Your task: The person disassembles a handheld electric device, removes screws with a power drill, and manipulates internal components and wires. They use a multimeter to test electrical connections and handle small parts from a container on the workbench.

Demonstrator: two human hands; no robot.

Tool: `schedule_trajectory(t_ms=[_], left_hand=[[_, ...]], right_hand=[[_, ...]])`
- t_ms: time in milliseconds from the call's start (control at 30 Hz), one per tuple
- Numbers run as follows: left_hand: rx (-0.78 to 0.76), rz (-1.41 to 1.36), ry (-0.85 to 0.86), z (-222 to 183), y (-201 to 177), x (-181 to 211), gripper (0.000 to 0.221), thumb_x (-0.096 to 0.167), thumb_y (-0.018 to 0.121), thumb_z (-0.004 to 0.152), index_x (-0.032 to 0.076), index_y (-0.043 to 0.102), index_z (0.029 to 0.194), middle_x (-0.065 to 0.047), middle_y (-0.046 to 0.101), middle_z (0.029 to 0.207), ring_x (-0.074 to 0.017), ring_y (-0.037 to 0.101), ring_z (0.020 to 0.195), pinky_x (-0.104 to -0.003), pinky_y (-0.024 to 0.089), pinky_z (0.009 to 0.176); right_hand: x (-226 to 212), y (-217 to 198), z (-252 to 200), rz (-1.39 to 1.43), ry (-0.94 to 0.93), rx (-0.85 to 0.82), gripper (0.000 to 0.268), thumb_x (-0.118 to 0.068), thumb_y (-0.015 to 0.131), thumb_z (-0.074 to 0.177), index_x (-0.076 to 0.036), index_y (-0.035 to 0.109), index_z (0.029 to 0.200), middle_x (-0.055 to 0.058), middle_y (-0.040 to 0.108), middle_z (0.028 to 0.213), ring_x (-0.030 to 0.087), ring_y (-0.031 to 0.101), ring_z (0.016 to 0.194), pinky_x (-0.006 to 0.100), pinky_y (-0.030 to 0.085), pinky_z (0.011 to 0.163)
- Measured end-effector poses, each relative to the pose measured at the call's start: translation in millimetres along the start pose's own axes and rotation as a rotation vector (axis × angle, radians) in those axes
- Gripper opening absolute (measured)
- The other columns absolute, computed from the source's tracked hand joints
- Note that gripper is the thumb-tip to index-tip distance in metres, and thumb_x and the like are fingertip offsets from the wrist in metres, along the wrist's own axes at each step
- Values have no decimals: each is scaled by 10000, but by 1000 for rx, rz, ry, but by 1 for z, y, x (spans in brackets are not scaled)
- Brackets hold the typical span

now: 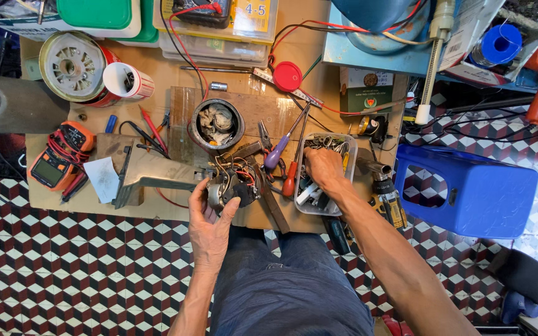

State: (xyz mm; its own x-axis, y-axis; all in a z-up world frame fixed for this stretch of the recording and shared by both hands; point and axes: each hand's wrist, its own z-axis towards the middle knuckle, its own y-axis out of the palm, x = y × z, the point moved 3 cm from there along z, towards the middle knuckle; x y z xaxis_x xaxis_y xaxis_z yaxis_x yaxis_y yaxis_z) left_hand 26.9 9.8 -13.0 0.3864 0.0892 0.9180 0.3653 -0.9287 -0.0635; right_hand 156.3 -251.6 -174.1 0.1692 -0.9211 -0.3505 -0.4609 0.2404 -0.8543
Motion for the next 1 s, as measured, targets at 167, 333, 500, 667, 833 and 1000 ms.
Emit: schedule_trajectory(t_ms=[167, 333, 500, 667, 833, 1000], left_hand=[[-2, -16, 7, 2, 1, 0, 777, 261, 808, 855, 72, 396, 1486, -158, 530, 1417, -228, 571, 1297, -351, 472, 1107], [1, -46, 8, 1, 0, -1, 774, 268, 813, 852, 59, 407, 1478, -163, 537, 1418, -230, 571, 1295, -349, 476, 1103], [9, -23, 9, 2, 1, 1, 786, 275, 815, 842, 57, 408, 1478, -167, 544, 1408, -231, 582, 1288, -348, 478, 1096], [7, -32, 16, 3, 3, 2, 791, 294, 811, 842, 57, 404, 1479, -176, 546, 1404, -234, 585, 1284, -350, 489, 1084], [29, -32, 29, 3, 3, 3, 782, 293, 812, 841, 48, 421, 1472, -181, 558, 1400, -232, 593, 1281, -343, 490, 1081], [24, -65, 19, 3, 6, 3, 778, 277, 808, 846, 52, 413, 1478, -179, 578, 1384, -213, 612, 1244, -326, 505, 1053]], right_hand=[[4, 1, 1, 178, 50, -36, 165, -155, 637, 895, 2, 676, 864, 178, 697, 684, 363, 683, 651, 473, 538, 650], [17, -24, -26, 641, 297, 169, 174, -177, 677, 940, -25, 715, 1017, 77, 664, 652, 199, 630, 584, 329, 492, 580], [19, -44, -54, 1751, 436, 15, 141, -141, 665, 987, -37, 683, 1081, 45, 675, 820, 108, 568, 612, 213, 411, 506], [-2, -65, -79, 2219, 210, -123, 125, -127, 652, 1003, -50, 640, 1100, 76, 678, 950, 140, 646, 765, 216, 485, 588], [-30, -85, -93, 2404, 106, -170, 140, -128, 661, 984, -37, 645, 1089, 89, 690, 960, 172, 666, 817, 226, 522, 650], [-42, -101, -94, 2297, 312, -36, 103, -82, 674, 915, -67, 620, 1003, 118, 710, 996, 189, 699, 873, 250, 560, 734]])
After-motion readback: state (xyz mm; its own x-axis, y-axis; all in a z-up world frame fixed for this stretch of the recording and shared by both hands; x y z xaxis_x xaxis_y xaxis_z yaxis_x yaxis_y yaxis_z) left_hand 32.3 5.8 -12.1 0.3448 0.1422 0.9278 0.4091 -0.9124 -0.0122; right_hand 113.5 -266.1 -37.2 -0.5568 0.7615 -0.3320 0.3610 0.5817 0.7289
